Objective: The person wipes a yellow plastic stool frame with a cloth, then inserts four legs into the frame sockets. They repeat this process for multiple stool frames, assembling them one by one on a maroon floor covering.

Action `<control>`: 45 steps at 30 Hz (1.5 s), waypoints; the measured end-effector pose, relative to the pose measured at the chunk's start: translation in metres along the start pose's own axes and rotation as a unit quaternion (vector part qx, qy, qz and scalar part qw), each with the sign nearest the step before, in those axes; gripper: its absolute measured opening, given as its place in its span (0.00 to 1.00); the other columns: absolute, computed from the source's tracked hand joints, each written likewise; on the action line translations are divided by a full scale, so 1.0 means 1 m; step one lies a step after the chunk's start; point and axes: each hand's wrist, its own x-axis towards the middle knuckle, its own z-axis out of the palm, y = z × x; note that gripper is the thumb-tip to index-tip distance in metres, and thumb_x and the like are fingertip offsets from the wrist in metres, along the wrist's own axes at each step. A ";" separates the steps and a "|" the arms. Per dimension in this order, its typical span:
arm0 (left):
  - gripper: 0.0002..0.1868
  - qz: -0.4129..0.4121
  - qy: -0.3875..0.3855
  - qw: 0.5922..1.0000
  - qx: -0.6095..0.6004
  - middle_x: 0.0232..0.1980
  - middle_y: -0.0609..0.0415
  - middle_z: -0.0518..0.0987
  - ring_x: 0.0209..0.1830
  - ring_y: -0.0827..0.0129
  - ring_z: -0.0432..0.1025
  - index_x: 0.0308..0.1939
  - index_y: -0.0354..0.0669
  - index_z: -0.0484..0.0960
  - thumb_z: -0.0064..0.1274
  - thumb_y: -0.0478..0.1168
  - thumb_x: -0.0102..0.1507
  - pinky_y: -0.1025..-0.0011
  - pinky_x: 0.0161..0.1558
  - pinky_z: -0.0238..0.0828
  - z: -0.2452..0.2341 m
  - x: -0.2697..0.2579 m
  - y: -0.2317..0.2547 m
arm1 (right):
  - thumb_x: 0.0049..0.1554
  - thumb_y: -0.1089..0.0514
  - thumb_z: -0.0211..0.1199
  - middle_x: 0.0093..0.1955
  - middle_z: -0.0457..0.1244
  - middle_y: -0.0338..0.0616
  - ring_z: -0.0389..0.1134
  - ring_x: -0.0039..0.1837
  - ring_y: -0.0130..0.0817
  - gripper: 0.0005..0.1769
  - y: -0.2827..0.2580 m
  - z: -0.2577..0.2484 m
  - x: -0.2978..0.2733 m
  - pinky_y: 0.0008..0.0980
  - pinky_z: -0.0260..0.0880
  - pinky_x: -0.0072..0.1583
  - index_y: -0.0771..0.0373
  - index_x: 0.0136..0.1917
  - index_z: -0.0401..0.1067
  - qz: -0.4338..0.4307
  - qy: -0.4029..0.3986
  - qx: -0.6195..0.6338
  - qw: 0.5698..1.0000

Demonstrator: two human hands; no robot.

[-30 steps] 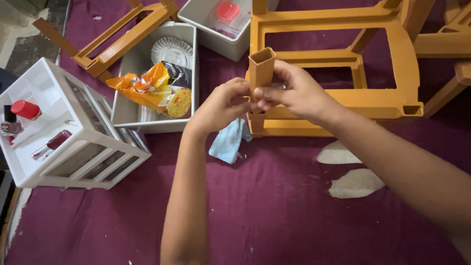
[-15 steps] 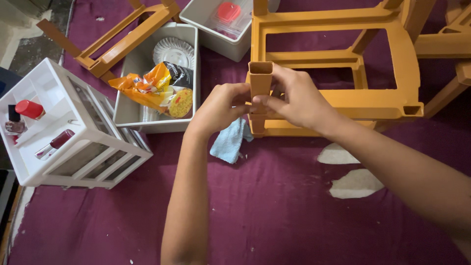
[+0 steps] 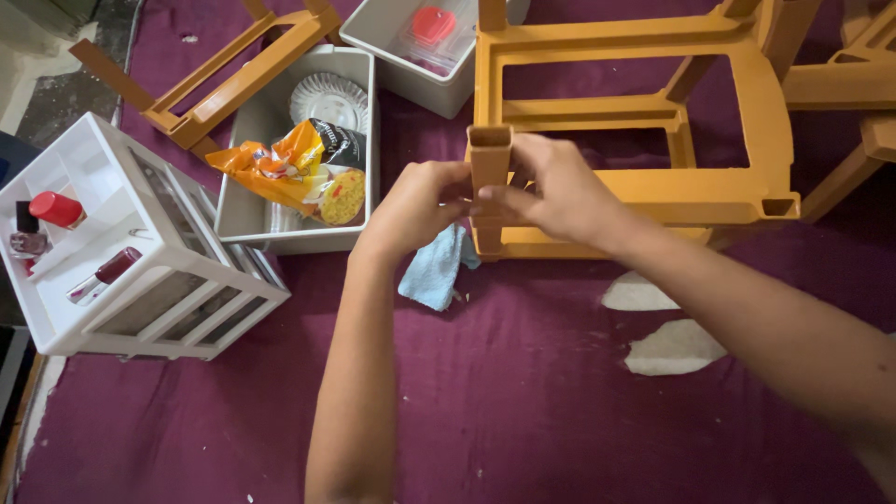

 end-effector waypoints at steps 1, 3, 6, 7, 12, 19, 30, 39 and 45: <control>0.18 0.001 -0.002 1.000 -0.009 0.40 0.46 0.86 0.39 0.66 0.83 0.50 0.38 0.83 0.64 0.31 0.56 0.67 0.43 0.78 0.001 0.000 0.000 | 0.58 0.56 0.70 0.51 0.69 0.50 0.73 0.51 0.37 0.23 0.001 0.000 -0.001 0.36 0.75 0.51 0.66 0.63 0.70 -0.040 0.004 -0.047 0.998; 0.19 0.016 0.007 1.000 0.000 0.39 0.45 0.85 0.38 0.65 0.82 0.51 0.38 0.84 0.65 0.32 0.55 0.67 0.44 0.78 0.001 0.000 -0.001 | 0.57 0.55 0.70 0.50 0.69 0.49 0.74 0.47 0.39 0.23 0.003 0.002 -0.003 0.37 0.74 0.49 0.64 0.63 0.71 0.029 -0.003 -0.045 0.999; 0.19 0.016 0.010 0.999 0.032 0.39 0.45 0.85 0.37 0.64 0.80 0.51 0.38 0.84 0.67 0.34 0.55 0.66 0.45 0.78 0.000 -0.001 -0.002 | 0.57 0.56 0.71 0.53 0.69 0.53 0.73 0.53 0.46 0.25 0.008 0.006 -0.006 0.40 0.73 0.53 0.65 0.65 0.70 -0.045 0.021 -0.063 0.997; 0.19 -0.013 -0.006 0.999 0.030 0.39 0.46 0.85 0.38 0.65 0.80 0.51 0.38 0.85 0.67 0.35 0.56 0.67 0.46 0.78 -0.002 -0.002 -0.001 | 0.58 0.57 0.71 0.55 0.69 0.55 0.73 0.56 0.49 0.26 0.009 0.007 -0.007 0.42 0.73 0.56 0.66 0.66 0.69 -0.100 0.035 -0.073 0.992; 0.31 0.072 -0.030 0.982 -0.175 0.59 0.52 0.79 0.60 0.70 0.74 0.66 0.38 0.71 0.64 0.35 0.60 0.67 0.58 0.73 -0.017 -0.009 0.017 | 0.57 0.59 0.69 0.54 0.69 0.53 0.73 0.55 0.47 0.25 0.013 0.010 -0.005 0.40 0.73 0.55 0.65 0.66 0.69 -0.091 0.024 -0.026 0.995; 0.18 0.022 0.039 0.922 -0.385 0.58 0.47 0.82 0.56 0.65 0.73 0.56 0.34 0.79 0.38 0.44 0.76 0.67 0.58 0.69 0.014 0.008 0.031 | 0.55 0.59 0.72 0.51 0.70 0.50 0.73 0.51 0.44 0.17 0.021 0.012 -0.013 0.40 0.73 0.52 0.64 0.56 0.73 -0.038 0.039 -0.022 0.998; 0.16 0.052 0.096 0.920 -0.376 0.53 0.49 0.81 0.57 0.66 0.72 0.48 0.35 0.79 0.39 0.43 0.76 0.68 0.59 0.67 0.028 0.009 0.039 | 0.57 0.56 0.70 0.55 0.67 0.54 0.71 0.55 0.50 0.21 0.008 0.004 -0.023 0.42 0.72 0.54 0.68 0.58 0.70 -0.046 0.054 -0.071 0.995; 0.04 0.150 0.416 0.896 -0.049 0.49 0.51 0.81 0.49 0.68 0.76 0.52 0.35 0.78 0.52 0.33 0.75 0.70 0.54 0.74 0.039 0.008 0.123 | 0.62 0.60 0.63 0.56 0.69 0.51 0.73 0.55 0.38 0.17 0.047 -0.178 -0.105 0.36 0.74 0.56 0.68 0.62 0.72 0.128 0.173 -0.224 0.950; 0.09 0.233 0.229 0.942 -0.072 0.51 0.49 0.82 0.53 0.60 0.78 0.52 0.37 0.77 0.56 0.33 0.68 0.66 0.54 0.74 0.104 0.057 0.183 | 0.62 0.58 0.64 0.61 0.68 0.52 0.71 0.63 0.40 0.24 0.169 -0.259 -0.127 0.37 0.71 0.65 0.68 0.69 0.66 0.242 0.212 -0.212 0.923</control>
